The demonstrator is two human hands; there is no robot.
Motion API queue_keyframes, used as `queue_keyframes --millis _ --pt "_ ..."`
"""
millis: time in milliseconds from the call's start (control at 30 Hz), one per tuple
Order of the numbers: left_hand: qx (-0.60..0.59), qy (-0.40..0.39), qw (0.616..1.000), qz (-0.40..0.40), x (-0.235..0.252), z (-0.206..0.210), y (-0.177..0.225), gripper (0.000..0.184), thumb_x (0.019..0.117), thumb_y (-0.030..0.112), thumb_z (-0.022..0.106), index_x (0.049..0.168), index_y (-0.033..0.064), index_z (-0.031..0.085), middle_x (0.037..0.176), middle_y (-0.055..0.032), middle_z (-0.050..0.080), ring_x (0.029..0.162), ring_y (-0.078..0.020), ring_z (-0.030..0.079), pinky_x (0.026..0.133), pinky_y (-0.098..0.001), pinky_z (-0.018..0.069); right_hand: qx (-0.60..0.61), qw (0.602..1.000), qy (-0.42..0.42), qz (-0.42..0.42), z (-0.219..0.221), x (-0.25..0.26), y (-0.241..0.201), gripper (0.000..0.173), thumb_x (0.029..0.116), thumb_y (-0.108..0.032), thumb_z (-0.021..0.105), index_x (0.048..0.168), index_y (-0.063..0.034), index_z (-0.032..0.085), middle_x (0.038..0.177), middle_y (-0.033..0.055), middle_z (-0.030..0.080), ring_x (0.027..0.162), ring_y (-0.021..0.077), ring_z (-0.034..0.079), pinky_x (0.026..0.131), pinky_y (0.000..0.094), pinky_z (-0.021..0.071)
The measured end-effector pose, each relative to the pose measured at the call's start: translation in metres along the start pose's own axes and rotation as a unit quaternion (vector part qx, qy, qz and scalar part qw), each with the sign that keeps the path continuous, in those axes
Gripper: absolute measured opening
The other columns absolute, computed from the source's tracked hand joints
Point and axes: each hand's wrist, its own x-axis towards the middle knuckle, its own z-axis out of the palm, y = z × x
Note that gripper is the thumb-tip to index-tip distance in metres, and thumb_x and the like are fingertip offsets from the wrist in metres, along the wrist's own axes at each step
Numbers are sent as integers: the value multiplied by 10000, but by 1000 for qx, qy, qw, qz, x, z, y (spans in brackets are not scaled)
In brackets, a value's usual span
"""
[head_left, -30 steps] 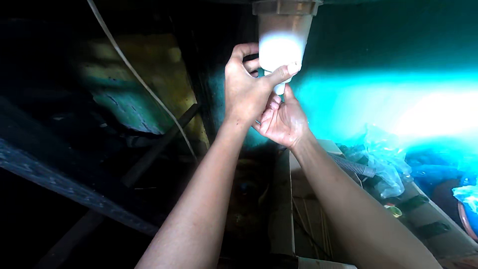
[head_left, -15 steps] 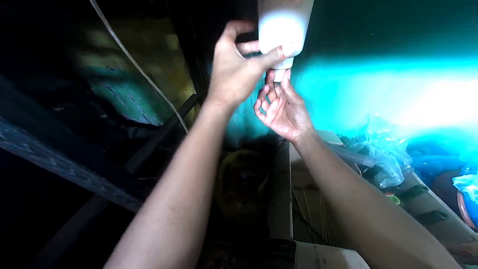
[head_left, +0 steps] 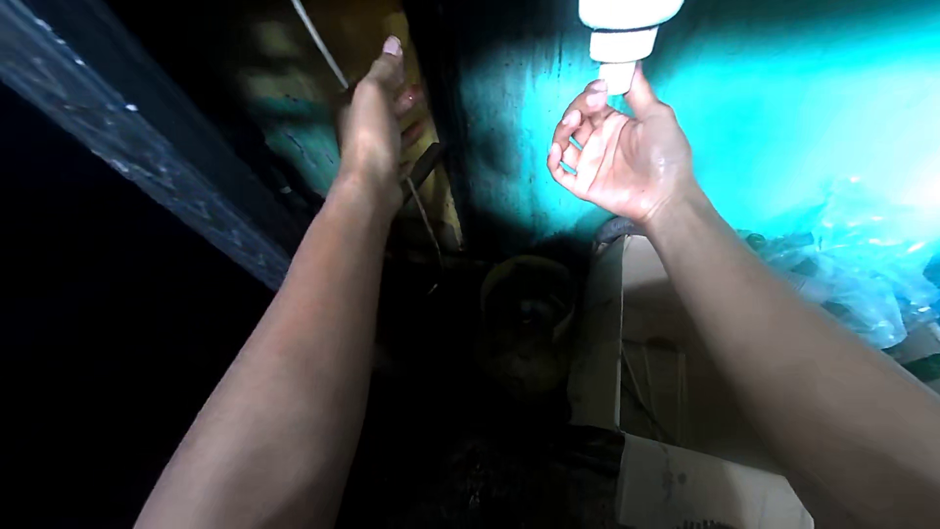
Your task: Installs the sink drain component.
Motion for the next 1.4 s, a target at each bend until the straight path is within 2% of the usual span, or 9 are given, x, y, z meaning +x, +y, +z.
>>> queue_keyframes --millis 367,500,633,833,967,1033,1100,1267,1400 --pt "-6 -10 1000 0 3 8 4 464 1009 501 572 1373 215 549 1283 64 694 1182 -169 671 932 -456 575 3 999 -17 -33 -2 -2 -4 633 1078 -580 75 987 -153 534 859 47 598 888 179 642 879 400 544" --pt "-14 -13 1000 0 2 10 6 478 1003 492 593 1391 219 536 1304 67 684 1201 -170 660 941 -453 569 19 997 -33 -72 -6 -1 -4 464 1125 -449 208 1159 -118 532 1027 65 619 1028 164 647 963 359 537" --pt "-30 -23 999 15 -5 13 3 509 985 527 613 1367 192 583 1220 33 707 1149 -188 674 931 -439 572 -37 992 -72 -98 -15 -4 5 324 1131 -344 288 1223 -149 529 1131 38 641 1017 127 659 923 304 560" --pt "-61 -33 997 33 -5 33 2 383 1027 423 593 1290 148 643 1207 -32 722 1112 -208 689 898 -432 569 13 990 -99 -99 -29 1 3 260 1092 -252 447 1297 -147 568 1118 47 653 994 133 663 931 279 547" --pt "-70 -45 996 34 -5 43 3 368 1023 402 611 1277 138 645 1226 -42 721 1132 -218 683 907 -452 558 33 995 -24 -90 -20 -2 2 413 1093 -471 383 1287 -156 566 1143 43 669 985 125 683 896 272 567" --pt "-79 -50 995 35 -5 48 3 361 1022 387 620 1275 130 649 1222 -48 725 1142 -220 684 911 -455 563 12 996 -5 -84 -15 -6 1 407 1083 -505 382 1248 -188 576 1111 -5 661 980 67 677 892 211 560" --pt "-86 -54 994 31 -7 52 3 325 1030 360 613 1261 136 658 1219 -42 729 1139 -213 686 906 -447 561 30 997 -14 -76 -15 -7 2 357 1091 -445 411 1257 -173 572 1146 -4 662 1030 52 675 928 188 546" --pt "-91 -76 992 33 -13 62 4 332 1034 362 605 1273 136 645 1229 -53 721 1151 -230 678 912 -471 557 103 990 -51 -85 -22 -2 3 417 1101 -258 455 1489 -106 431 1407 47 577 1277 73 590 1061 183 477" --pt "-92 -102 990 27 -22 74 9 376 1023 389 614 1308 145 626 1246 -64 710 1178 -258 661 934 -530 540 138 983 -50 -108 -26 0 5 447 1073 -156 515 1506 -135 404 1464 79 545 1368 139 538 1125 245 448"
